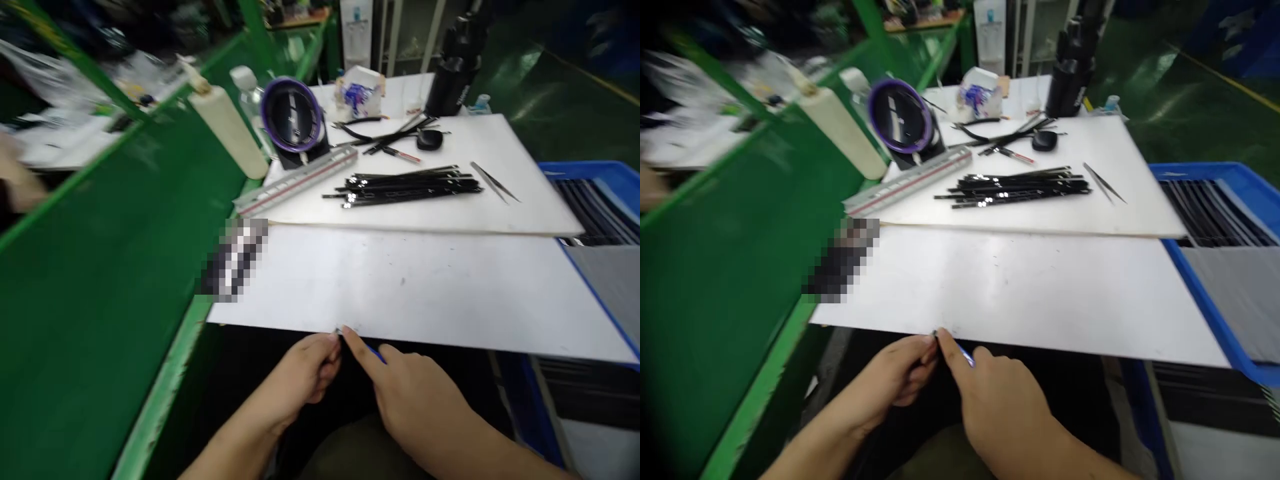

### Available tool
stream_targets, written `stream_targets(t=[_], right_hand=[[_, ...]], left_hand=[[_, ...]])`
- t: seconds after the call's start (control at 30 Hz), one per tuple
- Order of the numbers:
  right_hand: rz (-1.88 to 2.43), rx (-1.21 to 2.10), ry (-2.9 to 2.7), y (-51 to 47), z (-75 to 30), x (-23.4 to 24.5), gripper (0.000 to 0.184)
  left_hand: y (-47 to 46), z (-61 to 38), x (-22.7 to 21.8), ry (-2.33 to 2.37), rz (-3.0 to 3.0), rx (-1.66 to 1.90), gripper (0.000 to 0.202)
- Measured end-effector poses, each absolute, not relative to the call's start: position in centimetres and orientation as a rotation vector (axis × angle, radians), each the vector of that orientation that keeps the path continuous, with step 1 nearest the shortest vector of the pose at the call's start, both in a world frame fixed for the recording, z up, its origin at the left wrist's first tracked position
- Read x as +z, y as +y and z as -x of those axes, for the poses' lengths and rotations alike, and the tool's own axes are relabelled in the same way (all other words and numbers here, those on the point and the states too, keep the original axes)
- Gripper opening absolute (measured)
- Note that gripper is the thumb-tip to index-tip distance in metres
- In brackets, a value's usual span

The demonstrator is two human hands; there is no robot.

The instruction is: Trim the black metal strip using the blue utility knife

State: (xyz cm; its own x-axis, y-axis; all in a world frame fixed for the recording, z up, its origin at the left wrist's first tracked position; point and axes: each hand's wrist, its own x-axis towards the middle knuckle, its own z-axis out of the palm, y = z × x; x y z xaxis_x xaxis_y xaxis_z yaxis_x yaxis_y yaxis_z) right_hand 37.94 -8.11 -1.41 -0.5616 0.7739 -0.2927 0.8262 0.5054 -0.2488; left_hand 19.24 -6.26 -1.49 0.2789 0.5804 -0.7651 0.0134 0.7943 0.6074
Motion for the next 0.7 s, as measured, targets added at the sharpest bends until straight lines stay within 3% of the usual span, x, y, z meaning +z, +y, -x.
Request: stream_targets(t=[0.23,0.7], right_hand=[[-1.301,-0.598,2.532,-8.8,-37.9,-3.0,0.081],[-1.534,-0.834,2.706,-9.6,-39.1,-5.5,0.075]], left_hand=[[-6.6,-19.0,-1.3,1.228,-0.590,0.449,0.026],[-6.9,-18.5,-1.7,1.214,-0.596,0.419,0.030]])
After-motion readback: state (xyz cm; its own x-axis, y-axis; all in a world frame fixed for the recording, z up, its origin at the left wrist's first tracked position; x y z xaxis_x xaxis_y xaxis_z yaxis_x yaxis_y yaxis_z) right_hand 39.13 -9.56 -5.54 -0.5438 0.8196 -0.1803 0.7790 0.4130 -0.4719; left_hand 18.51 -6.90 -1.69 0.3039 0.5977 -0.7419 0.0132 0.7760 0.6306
